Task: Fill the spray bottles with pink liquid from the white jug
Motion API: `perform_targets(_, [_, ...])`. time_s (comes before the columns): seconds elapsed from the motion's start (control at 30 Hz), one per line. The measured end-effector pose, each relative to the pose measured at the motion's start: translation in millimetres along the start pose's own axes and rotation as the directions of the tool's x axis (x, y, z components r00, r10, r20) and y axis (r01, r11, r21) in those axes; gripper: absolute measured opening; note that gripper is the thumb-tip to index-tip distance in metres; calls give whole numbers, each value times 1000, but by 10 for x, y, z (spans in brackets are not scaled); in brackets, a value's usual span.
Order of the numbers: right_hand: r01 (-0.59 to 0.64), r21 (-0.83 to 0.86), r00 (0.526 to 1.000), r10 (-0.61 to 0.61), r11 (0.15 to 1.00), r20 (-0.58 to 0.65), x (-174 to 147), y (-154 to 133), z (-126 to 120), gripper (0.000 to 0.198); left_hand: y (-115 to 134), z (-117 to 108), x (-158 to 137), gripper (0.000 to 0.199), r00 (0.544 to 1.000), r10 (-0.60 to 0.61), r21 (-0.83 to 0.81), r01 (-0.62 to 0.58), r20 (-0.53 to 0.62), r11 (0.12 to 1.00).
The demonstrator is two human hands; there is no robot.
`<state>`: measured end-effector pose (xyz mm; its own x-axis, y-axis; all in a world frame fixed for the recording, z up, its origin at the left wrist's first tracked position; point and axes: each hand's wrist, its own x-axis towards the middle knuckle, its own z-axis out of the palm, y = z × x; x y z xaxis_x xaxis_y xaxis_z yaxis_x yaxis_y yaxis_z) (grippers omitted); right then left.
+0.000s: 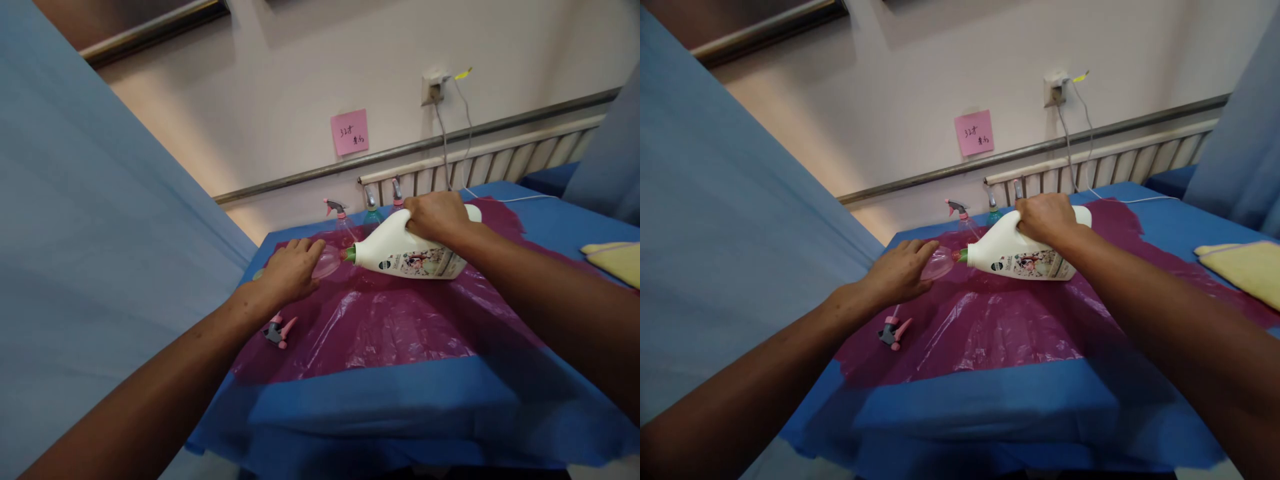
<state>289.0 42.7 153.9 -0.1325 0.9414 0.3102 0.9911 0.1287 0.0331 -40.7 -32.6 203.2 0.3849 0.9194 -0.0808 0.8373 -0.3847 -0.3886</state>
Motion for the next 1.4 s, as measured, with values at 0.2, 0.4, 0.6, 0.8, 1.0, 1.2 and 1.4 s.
perform_targets(0.2, [11,6,1000,-11,1000,2,4,-3,-2,41,-19,2,18,71,1000,28,32,-28,-12,999])
perform_targets(0.4, [25,2,1000,-25,1000,14,25,-7,2,42,-32,4,39,74,998,53,53,-52,-22,997])
perform_targets(0.6, [27,-1,999,-27,1000,19,31,-14,2,44,-44,22,59,76,998,59,75,-57,-23,996])
perform_targets(0.8, [28,-7,1000,-27,1000,2,37,-13,15,41,-44,14,69,77,998,57,76,-55,-22,996])
perform_targets(1.0, [24,14,1000,-24,1000,11,47,-7,16,42,-20,-24,76,77,998,56,100,-54,-20,994])
perform_targets(1.2, [35,19,999,-35,999,5,55,0,29,43,-27,-32,81,77,997,73,103,-69,-30,992])
perform_targets(1.4, [28,23,1000,-28,999,8,68,3,43,43,-47,-15,109,77,995,91,137,-86,-33,987])
